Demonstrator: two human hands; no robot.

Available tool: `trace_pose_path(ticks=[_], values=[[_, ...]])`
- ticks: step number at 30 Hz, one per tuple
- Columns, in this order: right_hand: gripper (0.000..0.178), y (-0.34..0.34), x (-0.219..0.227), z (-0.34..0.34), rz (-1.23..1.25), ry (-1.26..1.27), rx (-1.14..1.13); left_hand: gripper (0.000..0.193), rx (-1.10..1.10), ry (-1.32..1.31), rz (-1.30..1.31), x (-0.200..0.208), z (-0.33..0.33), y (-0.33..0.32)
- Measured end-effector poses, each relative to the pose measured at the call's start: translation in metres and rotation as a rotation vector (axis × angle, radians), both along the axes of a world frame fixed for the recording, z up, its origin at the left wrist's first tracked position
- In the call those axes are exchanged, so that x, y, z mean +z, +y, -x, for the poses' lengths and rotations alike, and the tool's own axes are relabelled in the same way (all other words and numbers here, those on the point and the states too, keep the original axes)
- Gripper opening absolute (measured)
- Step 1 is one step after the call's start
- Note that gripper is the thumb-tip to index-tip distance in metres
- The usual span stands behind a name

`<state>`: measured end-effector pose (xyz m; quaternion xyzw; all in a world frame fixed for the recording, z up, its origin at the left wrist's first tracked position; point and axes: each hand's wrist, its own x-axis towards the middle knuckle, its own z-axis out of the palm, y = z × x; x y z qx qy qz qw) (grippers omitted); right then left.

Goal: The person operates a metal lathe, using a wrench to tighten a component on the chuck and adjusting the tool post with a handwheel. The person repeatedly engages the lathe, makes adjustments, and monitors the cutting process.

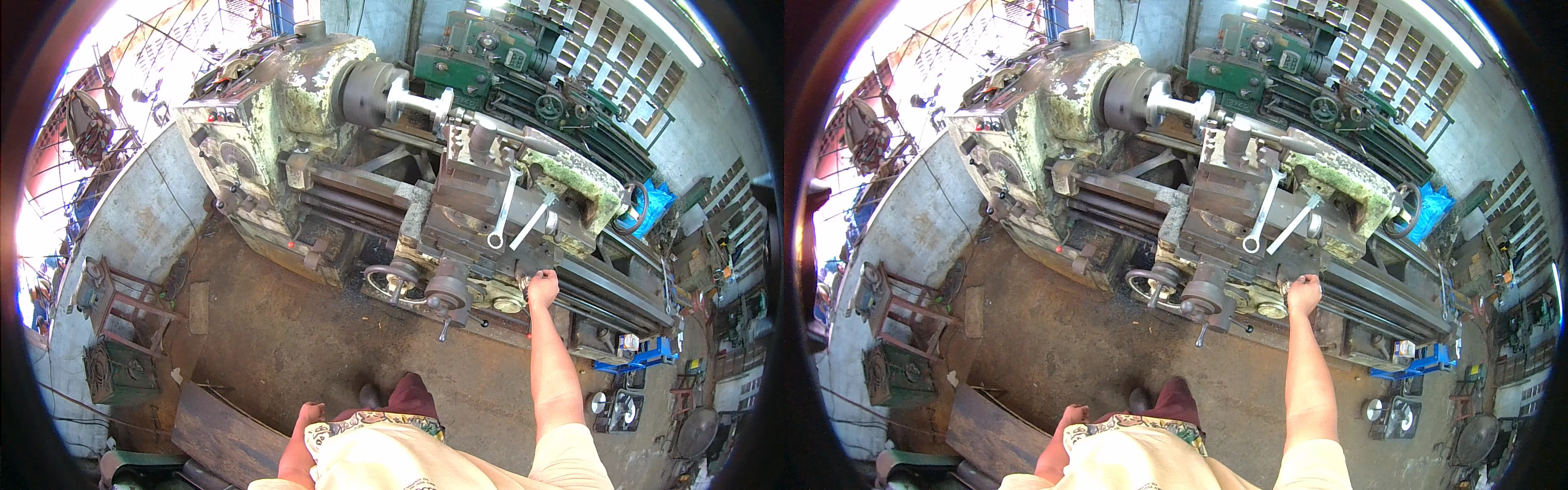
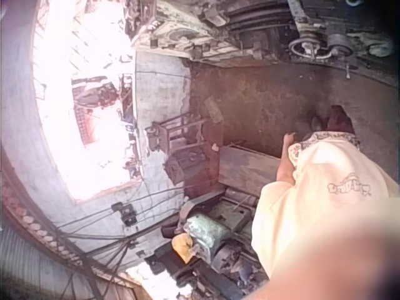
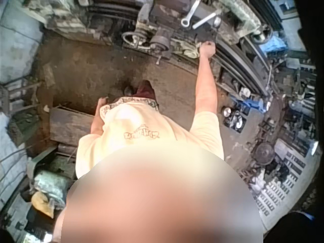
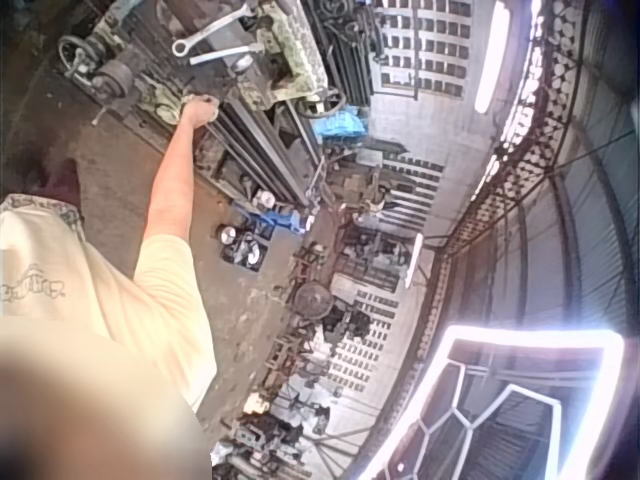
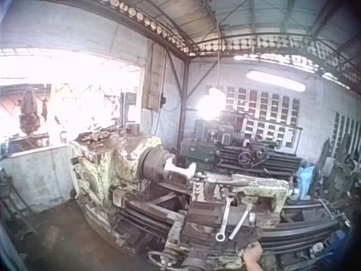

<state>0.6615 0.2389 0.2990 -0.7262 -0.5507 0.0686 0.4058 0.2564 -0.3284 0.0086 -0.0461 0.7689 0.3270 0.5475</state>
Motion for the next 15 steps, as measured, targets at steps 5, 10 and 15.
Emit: trace_pose_path(ticks=[5, 10, 15], values=[[0.017, -0.0027, 0.0042, 0.0016, 0.007, 0.011, -0.002, 0.021, 0.011, 0.018, -0.008, -0.0002, -0.0012, 0.0011], [0.016, -0.0039, 0.0071, 0.0033, 0.015, 0.001, -0.015, 0.018, -0.019, 0.005, 0.060, 0.0035, -0.0011, 0.0040], [0.016, -0.0050, 0.0083, 0.0040, 0.012, 0.015, -0.007, 0.018, -0.017, 0.044, 0.018, 0.0055, -0.0033, 0.0058]])
